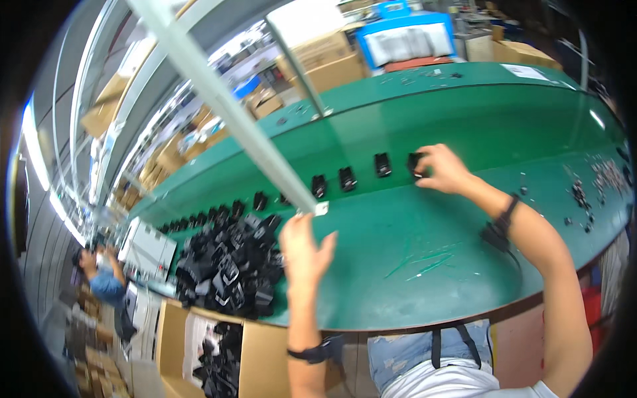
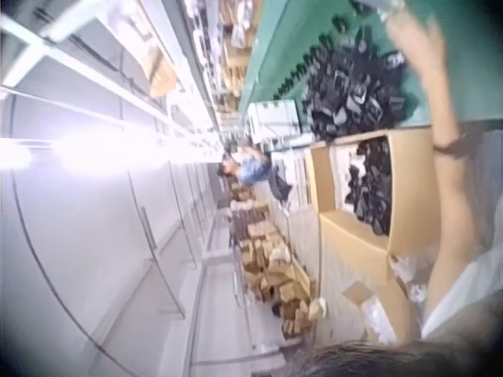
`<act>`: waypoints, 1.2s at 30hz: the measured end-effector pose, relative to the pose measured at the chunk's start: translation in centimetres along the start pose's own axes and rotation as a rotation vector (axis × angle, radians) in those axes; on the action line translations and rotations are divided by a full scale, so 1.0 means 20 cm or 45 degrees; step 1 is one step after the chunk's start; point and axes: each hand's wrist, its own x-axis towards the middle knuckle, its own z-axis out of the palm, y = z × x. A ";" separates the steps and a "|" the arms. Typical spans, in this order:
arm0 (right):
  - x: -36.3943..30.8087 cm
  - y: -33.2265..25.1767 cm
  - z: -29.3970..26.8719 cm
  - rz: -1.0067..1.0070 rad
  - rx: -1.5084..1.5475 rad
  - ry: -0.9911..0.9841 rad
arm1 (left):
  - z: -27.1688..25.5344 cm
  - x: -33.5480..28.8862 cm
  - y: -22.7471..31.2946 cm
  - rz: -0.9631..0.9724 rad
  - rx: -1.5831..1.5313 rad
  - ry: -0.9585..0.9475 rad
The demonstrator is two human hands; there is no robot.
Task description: The person assembles small black electronic housings by inserting wired circuit boards into the plastic shells. They pick up a housing and a circuit board, connect them, and place the finished unit on the green table. The process is repeated continuously with components from a nearby pile.
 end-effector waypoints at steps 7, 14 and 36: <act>0.23 0.15 0.25 0.335 -0.275 -0.233 | -0.10 -0.27 -0.36 -0.441 0.597 -0.264; 0.18 0.18 0.16 0.300 -0.355 -0.326 | -0.03 -0.25 -0.40 -0.424 0.721 -0.354; -0.79 0.01 -0.29 0.447 0.246 -0.459 | 0.33 0.03 0.55 0.098 -0.555 -0.541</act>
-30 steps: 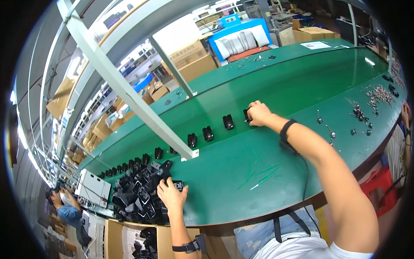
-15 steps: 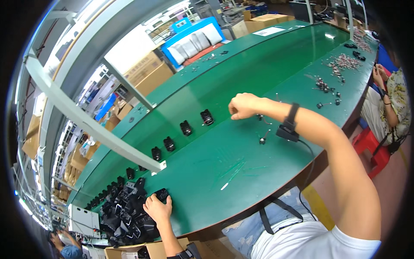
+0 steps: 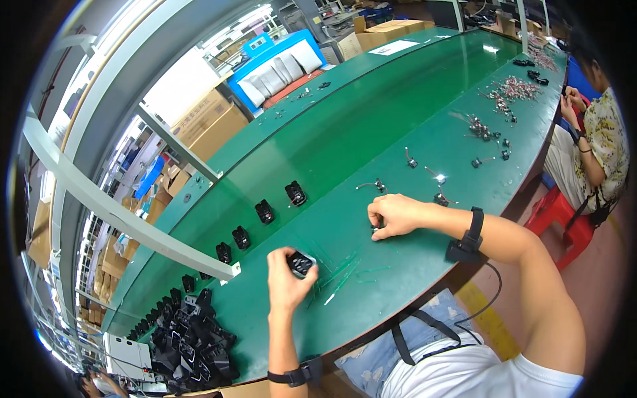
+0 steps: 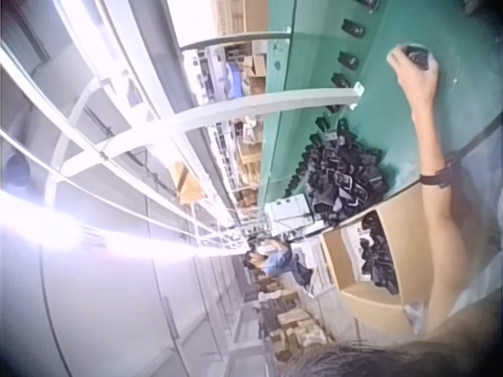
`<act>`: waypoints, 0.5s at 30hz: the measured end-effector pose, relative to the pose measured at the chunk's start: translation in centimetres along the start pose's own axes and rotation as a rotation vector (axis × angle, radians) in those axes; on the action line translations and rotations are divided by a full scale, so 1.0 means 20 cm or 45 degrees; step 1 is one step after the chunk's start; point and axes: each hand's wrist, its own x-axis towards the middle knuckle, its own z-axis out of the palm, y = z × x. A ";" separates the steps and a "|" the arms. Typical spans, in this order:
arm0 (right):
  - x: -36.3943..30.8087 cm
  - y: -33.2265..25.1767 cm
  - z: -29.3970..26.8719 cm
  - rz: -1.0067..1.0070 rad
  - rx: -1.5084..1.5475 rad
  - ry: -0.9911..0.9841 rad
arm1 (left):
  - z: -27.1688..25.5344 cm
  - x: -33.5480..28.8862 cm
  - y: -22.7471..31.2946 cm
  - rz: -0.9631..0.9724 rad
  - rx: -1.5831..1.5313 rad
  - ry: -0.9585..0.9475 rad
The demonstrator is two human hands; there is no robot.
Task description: The person assembles small black electronic housings by inserting wired circuit boards into the plastic shells. They pick up a housing and a circuit board, connect them, and place the finished unit on the green table. The process is repeated continuously with components from a nearby pile.
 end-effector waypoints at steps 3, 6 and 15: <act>0.08 -0.03 0.06 -0.123 0.231 0.205 | 0.09 0.07 0.14 0.040 -0.162 -0.044; 0.18 -0.10 0.10 -0.293 0.410 0.525 | 0.23 0.13 0.13 0.135 -0.213 -0.064; 0.33 -0.24 0.23 -0.001 0.779 0.301 | 0.30 0.13 0.00 0.104 -0.330 -0.037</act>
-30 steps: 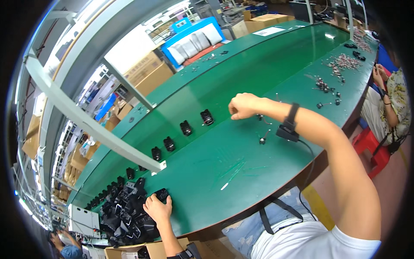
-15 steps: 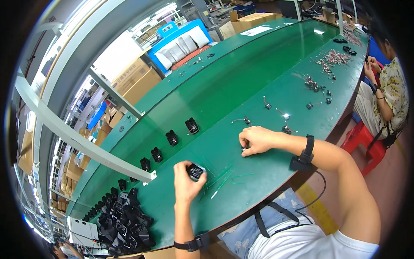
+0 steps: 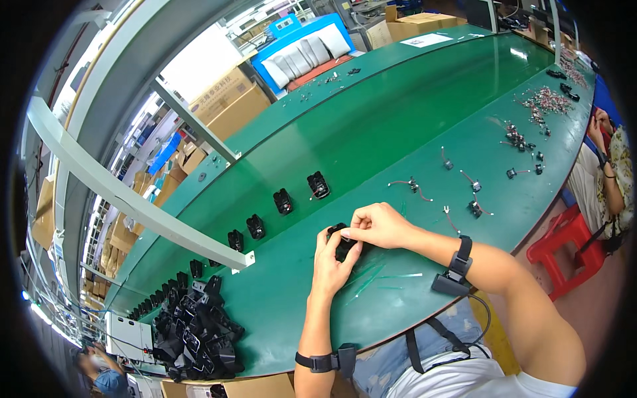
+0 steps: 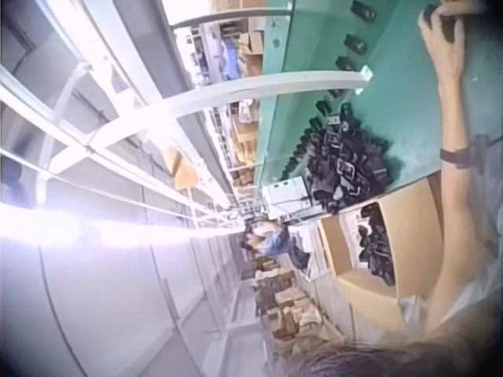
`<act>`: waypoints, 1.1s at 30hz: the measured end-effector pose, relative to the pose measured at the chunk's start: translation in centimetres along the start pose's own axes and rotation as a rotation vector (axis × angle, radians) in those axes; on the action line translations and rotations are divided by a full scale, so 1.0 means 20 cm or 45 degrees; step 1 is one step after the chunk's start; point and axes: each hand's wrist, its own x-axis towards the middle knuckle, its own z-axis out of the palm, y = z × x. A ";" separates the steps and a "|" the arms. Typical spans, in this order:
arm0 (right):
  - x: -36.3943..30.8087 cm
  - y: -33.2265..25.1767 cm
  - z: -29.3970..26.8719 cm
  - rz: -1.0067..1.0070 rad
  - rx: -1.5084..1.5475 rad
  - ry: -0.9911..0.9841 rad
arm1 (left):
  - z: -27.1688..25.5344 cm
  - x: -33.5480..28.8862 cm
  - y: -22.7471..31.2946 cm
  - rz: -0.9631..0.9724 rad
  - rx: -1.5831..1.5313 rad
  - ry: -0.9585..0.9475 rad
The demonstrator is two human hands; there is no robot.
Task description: The person assembles small black electronic housings by inserting wired circuit boards into the plastic shells. They pick up a housing and a circuit board, connect them, and place the finished unit on the green table. The process is repeated continuously with components from a nearby pile.
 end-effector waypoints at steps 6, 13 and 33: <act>-0.06 -0.06 -0.01 -0.315 0.023 0.085 | -0.03 -0.01 0.01 -0.019 -0.239 -0.128; -0.08 -0.07 -0.12 -0.573 -0.097 -0.308 | -0.11 -0.01 -0.02 0.027 -0.436 -0.456; -0.16 -0.08 -0.04 -0.870 -0.517 0.109 | -0.10 0.01 0.07 0.126 -0.208 -0.043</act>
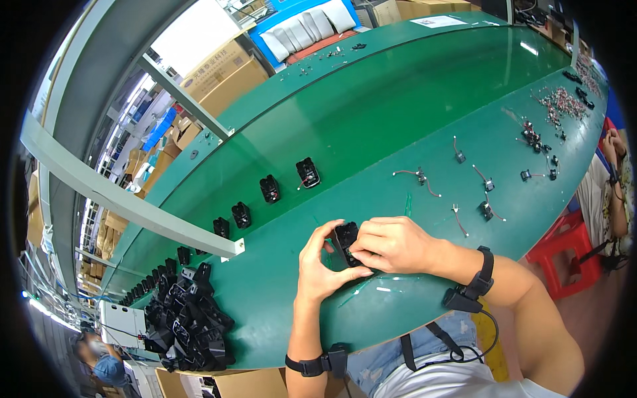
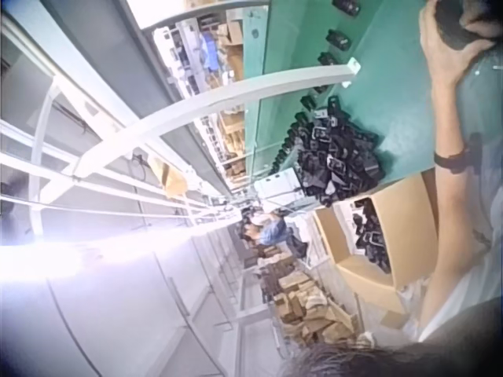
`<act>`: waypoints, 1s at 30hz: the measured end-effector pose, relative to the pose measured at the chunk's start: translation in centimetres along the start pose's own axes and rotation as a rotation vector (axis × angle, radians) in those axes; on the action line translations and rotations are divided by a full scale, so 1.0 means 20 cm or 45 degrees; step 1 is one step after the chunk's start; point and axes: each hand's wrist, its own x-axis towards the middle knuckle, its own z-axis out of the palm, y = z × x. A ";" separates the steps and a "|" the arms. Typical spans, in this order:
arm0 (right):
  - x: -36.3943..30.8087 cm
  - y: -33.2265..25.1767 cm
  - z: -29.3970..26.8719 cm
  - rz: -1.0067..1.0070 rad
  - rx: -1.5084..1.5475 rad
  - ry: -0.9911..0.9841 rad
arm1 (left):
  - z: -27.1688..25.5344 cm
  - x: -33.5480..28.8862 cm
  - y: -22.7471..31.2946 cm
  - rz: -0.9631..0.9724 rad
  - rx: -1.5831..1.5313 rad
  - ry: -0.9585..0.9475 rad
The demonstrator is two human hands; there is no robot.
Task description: The person assembles small black electronic housings by inserting wired circuit boards into the plastic shells. They pick up a housing and a circuit board, connect them, and place the finished unit on the green table. The process is repeated continuously with components from a nearby pile.
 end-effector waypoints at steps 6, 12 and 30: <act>-0.03 -0.04 0.05 0.362 0.446 0.107 | 0.03 -0.01 -0.03 0.061 -0.116 0.128; 0.02 -0.05 0.00 0.468 0.665 -0.037 | 0.04 -0.02 -0.04 -0.106 -0.522 0.121; -0.05 0.00 0.07 0.712 0.778 -0.127 | 0.13 -0.04 -0.02 -0.054 -0.250 0.414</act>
